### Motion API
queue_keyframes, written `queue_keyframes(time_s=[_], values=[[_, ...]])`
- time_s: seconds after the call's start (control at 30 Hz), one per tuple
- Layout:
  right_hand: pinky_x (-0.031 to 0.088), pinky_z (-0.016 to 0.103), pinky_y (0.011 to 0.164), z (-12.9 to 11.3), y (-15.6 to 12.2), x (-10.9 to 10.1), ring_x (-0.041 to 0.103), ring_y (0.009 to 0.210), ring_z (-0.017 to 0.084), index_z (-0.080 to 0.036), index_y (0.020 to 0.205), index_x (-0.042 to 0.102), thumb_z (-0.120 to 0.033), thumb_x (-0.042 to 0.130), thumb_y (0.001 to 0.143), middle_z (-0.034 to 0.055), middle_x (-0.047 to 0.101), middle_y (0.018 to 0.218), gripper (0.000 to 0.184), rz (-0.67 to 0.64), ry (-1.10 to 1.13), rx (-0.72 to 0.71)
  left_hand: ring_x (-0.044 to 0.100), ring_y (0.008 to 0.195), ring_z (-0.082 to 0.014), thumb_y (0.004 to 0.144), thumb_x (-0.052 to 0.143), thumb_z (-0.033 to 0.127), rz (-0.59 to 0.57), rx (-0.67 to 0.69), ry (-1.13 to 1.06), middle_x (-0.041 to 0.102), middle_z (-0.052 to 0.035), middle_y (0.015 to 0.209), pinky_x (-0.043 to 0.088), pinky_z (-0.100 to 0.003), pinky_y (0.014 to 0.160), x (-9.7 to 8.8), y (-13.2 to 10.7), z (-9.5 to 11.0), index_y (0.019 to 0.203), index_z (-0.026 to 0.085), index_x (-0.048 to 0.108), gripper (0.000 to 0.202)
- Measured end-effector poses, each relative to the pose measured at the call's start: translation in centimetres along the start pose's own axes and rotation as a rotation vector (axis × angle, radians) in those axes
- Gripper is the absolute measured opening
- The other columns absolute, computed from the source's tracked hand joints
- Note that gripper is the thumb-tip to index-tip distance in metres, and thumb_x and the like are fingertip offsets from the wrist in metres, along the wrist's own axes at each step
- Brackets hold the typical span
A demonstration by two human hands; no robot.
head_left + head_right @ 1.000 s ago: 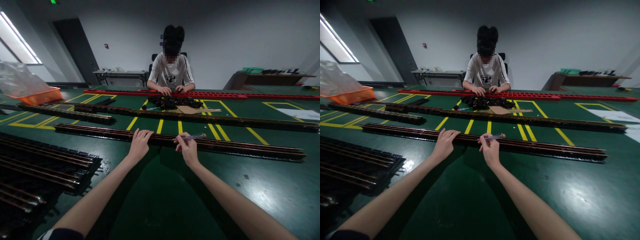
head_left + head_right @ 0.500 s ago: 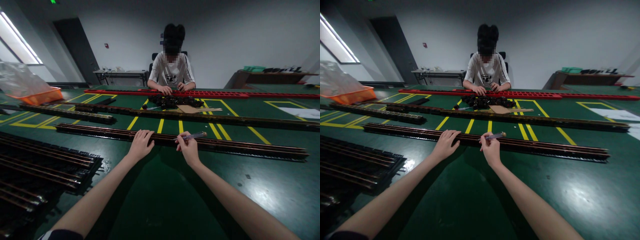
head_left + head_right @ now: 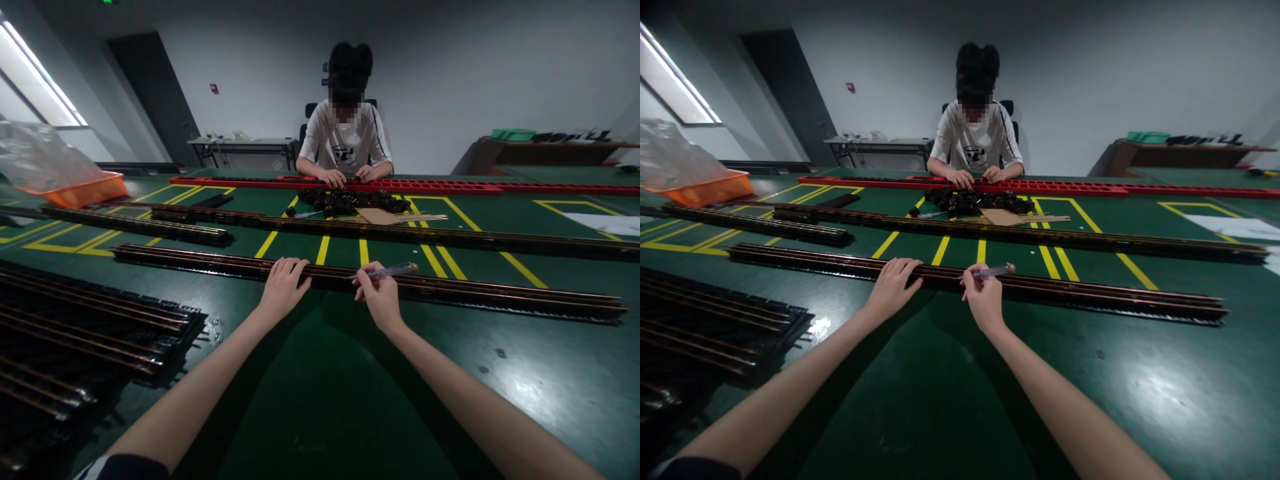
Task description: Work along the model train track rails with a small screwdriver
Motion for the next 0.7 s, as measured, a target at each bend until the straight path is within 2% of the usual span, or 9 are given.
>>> queue_keyframes(time_s=[0.33, 0.7], values=[[0.043, 0.019, 0.041, -0.06, 0.01, 0.10, 0.055, 0.045, 0.008, -0.017, 0.077, 0.054, -0.041, 0.056, 0.082, 0.0005, 0.061, 0.067, 0.024, -0.004, 0.030, 0.009, 0.053, 0.106, -0.0227, 0.089, 0.045, 0.026, 0.028, -0.003, 0.059, 0.060, -0.0087, 0.109, 0.036, -0.044, 0.105, -0.07, 0.10, 0.34, 0.113, 0.014, 0.055, 0.029], [0.043, 0.020, 0.039, -0.33, -0.05, -0.10, 0.054, 0.044, 0.009, -0.017, 0.077, 0.054, -0.043, 0.055, 0.083, 0.0010, 0.060, 0.067, 0.027, 0.021, 0.014, -0.025, 0.052, 0.109, -0.0213, 0.088, 0.041, 0.017, 0.034, -0.010, 0.060, 0.061, -0.0073, 0.112, 0.030, -0.044, 0.109, -0.31, 0.01, 0.41, 0.114, 0.016, 0.055, 0.030]])
Point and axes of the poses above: each hand's wrist, its own y-axis towards the middle knuckle, its own x-axis out of the palm, z = x × y, the point moved 7 cm from there along y, towards the middle knuckle
